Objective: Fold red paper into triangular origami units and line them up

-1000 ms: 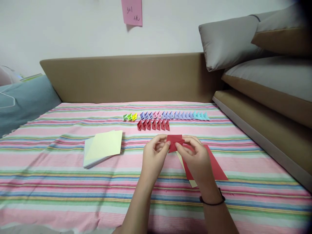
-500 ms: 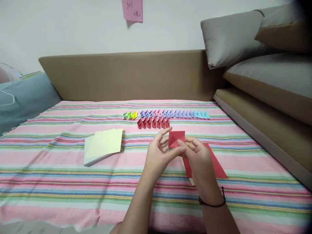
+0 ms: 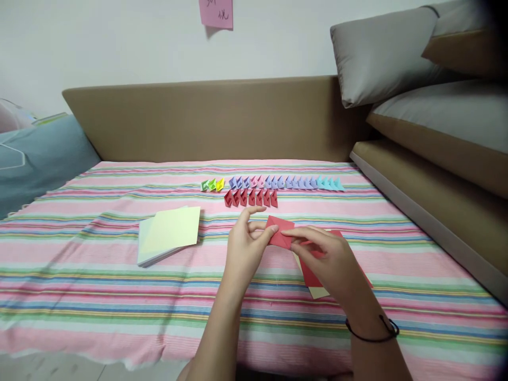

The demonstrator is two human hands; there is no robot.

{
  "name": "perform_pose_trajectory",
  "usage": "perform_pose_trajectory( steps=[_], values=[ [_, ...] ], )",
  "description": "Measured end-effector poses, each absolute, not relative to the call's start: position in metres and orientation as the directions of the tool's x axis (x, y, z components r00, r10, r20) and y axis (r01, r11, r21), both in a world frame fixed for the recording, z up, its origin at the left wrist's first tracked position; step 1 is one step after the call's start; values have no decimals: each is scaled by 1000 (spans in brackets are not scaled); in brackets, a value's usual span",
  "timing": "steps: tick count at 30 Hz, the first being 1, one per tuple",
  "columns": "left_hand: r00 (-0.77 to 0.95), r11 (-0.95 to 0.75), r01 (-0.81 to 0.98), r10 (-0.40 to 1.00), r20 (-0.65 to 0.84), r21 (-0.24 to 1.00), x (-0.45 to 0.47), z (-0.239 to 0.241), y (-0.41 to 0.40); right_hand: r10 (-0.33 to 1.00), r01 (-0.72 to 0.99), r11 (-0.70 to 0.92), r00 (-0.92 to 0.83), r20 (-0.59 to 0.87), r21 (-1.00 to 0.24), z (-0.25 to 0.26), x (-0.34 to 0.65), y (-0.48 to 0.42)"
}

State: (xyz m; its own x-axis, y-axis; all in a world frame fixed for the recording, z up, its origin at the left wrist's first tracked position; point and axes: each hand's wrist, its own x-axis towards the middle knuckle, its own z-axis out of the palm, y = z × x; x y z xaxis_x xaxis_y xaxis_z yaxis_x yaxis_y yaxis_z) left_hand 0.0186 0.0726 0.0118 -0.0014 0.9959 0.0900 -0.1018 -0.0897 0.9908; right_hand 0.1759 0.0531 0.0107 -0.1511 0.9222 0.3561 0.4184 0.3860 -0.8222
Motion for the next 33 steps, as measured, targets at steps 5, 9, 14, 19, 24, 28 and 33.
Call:
perform_pose_trajectory(
  steps=[5,9,14,19,24,28,33],
  values=[
    [135,-189,-132,969,206,973,17,15,71,794,504,563,-109,598,-655,9,178,56],
    [196,-220,-78,953,232,972,16,19,69,672,571,628,-56,739,-528,10,180,53],
    [125,-291,-47,947,294,956,16,18,69,629,585,654,-69,774,-479,14,182,50],
    [122,-385,-43,914,387,922,13,20,67,729,451,610,2,684,-652,16,185,49],
    [164,-461,33,878,450,887,11,27,64,765,343,584,71,640,-736,12,188,49],
    [164,-493,64,863,479,867,12,27,64,826,180,535,93,555,-826,11,186,50],
    [133,-461,53,883,451,886,16,26,63,884,57,415,209,417,-908,10,181,52]
  ],
)
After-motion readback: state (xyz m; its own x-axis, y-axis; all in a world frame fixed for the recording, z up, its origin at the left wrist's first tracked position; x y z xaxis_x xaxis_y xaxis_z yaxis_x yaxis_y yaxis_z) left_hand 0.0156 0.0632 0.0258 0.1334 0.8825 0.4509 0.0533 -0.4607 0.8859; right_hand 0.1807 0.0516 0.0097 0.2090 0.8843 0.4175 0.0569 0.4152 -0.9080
